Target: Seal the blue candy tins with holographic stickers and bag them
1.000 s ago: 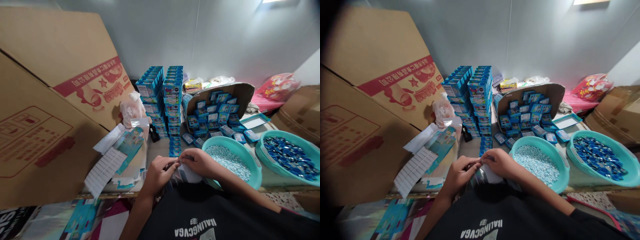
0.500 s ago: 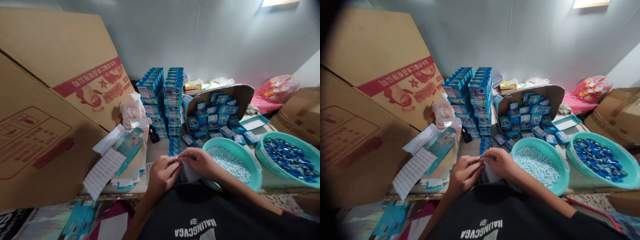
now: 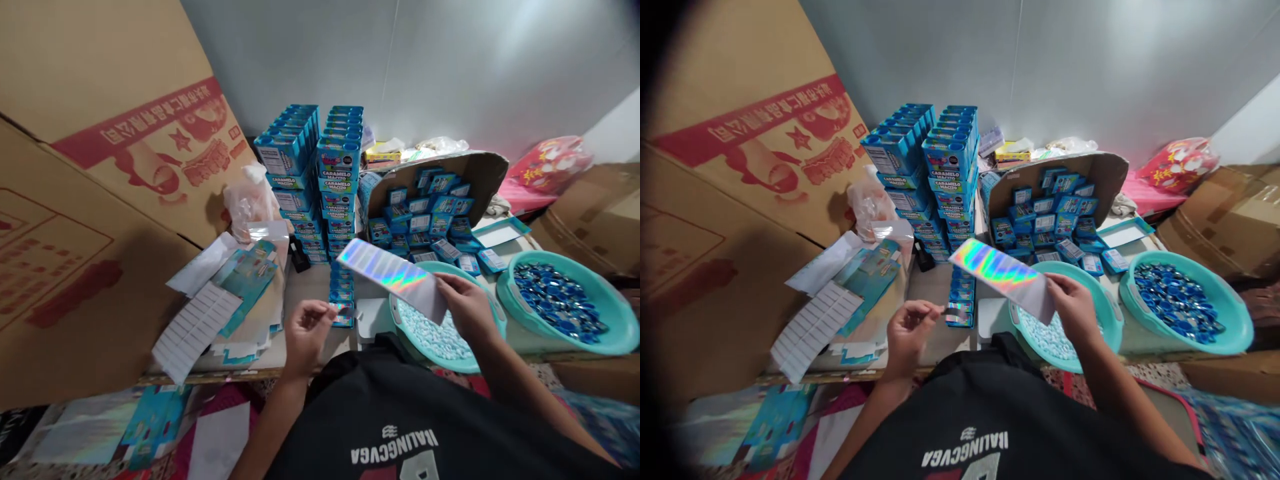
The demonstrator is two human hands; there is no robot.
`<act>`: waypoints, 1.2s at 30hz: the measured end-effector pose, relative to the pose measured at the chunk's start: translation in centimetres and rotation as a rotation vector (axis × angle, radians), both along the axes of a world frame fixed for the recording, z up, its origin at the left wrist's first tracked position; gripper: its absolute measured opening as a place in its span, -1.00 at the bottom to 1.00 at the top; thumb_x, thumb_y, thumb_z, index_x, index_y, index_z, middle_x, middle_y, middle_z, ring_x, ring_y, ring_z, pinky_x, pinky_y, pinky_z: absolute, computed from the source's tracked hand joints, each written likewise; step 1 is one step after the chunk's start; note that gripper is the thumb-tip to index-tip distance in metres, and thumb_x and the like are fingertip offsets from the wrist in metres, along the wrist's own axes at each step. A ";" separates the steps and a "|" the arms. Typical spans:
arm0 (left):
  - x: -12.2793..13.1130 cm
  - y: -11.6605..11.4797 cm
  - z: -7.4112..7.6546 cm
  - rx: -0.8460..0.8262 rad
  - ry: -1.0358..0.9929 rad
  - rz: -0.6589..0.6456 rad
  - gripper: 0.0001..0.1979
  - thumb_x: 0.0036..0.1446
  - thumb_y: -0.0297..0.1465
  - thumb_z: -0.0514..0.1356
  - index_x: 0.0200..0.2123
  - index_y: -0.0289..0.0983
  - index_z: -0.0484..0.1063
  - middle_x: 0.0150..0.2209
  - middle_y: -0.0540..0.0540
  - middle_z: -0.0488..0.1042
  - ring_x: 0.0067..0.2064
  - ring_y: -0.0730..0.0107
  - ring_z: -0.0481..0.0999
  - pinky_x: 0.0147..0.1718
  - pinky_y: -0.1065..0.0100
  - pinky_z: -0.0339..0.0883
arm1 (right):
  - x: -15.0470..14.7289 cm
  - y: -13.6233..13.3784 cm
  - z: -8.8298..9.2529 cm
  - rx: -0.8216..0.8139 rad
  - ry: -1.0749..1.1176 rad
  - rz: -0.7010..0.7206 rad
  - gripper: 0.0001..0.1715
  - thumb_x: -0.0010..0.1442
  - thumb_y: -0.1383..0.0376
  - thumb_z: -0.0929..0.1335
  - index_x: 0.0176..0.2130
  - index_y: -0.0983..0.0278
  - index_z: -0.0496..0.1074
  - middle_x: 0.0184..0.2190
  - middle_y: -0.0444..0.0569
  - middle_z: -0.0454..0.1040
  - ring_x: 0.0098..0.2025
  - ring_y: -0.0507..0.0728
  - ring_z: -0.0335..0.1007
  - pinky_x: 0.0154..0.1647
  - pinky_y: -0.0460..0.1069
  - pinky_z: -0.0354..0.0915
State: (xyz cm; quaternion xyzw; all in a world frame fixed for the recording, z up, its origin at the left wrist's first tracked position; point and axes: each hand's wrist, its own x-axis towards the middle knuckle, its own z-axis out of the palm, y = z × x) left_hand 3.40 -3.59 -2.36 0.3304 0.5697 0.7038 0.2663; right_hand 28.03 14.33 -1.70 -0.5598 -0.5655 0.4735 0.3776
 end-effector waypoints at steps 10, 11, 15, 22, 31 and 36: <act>-2.8 4.4 -7.6 -0.294 -0.430 0.084 -0.53 -0.33 -0.19 0.50 -0.46 -0.31 0.37 -0.39 -0.01 0.50 -0.38 0.48 0.51 -0.33 0.39 0.46 | -0.3 -1.7 -5.1 0.476 -0.539 0.059 -0.52 0.24 0.22 0.26 0.10 0.37 0.37 0.09 0.31 0.36 0.20 0.35 0.22 0.23 0.32 0.13; -3.0 4.6 -7.9 -0.296 -0.435 0.093 -0.53 -0.34 -0.18 0.50 -0.46 -0.31 0.37 -0.36 -0.03 0.52 -0.36 0.47 0.52 -0.32 0.39 0.47 | -2.7 -2.1 -4.9 0.433 -0.414 0.246 -0.56 0.27 0.19 0.26 0.07 0.33 0.39 0.00 0.24 0.43 0.09 0.29 0.33 0.17 0.26 0.23; -4.1 5.3 -8.9 -0.302 -0.462 0.110 -0.50 -0.37 -0.18 0.51 -0.46 -0.30 0.35 -0.39 -0.02 0.52 -0.36 0.46 0.52 -0.31 0.37 0.47 | -12.0 -3.1 -5.7 -0.034 -0.035 0.662 -0.41 0.18 0.06 0.38 0.12 0.28 0.35 -0.07 0.10 0.49 -0.15 0.16 0.47 -0.12 0.07 0.43; -5.6 5.9 -11.3 -0.357 -0.479 0.074 -0.51 -0.34 -0.15 0.49 -0.46 -0.29 0.36 -0.47 0.03 0.48 -0.41 0.43 0.51 -0.30 0.31 0.47 | -17.8 -2.7 -10.7 -0.123 -0.127 0.553 -0.79 0.15 0.22 0.36 -0.31 0.34 0.50 -0.44 -0.02 0.54 -0.39 0.09 0.46 -0.37 -0.06 0.35; -5.3 6.2 -16.4 -0.472 -0.461 0.207 -0.61 -0.26 -0.19 0.46 -0.47 -0.32 0.43 -0.52 0.01 0.49 -0.43 0.44 0.49 -0.30 0.35 0.40 | -18.5 -3.5 -12.3 0.096 -0.453 0.576 -0.93 0.21 0.36 0.32 -0.32 0.29 0.42 -0.36 0.00 0.49 -0.28 0.12 0.34 -0.20 -0.02 0.23; -4.6 6.1 -18.7 -0.544 -0.520 0.247 -0.60 -0.23 -0.17 0.45 -0.45 -0.32 0.42 -0.50 -0.03 0.51 -0.41 0.37 0.54 -0.28 0.29 0.44 | -18.5 -3.8 -12.6 0.210 -0.564 0.652 -0.87 0.26 0.39 0.28 -0.29 0.27 0.44 -0.28 0.05 0.45 -0.20 0.16 0.32 -0.10 0.00 0.24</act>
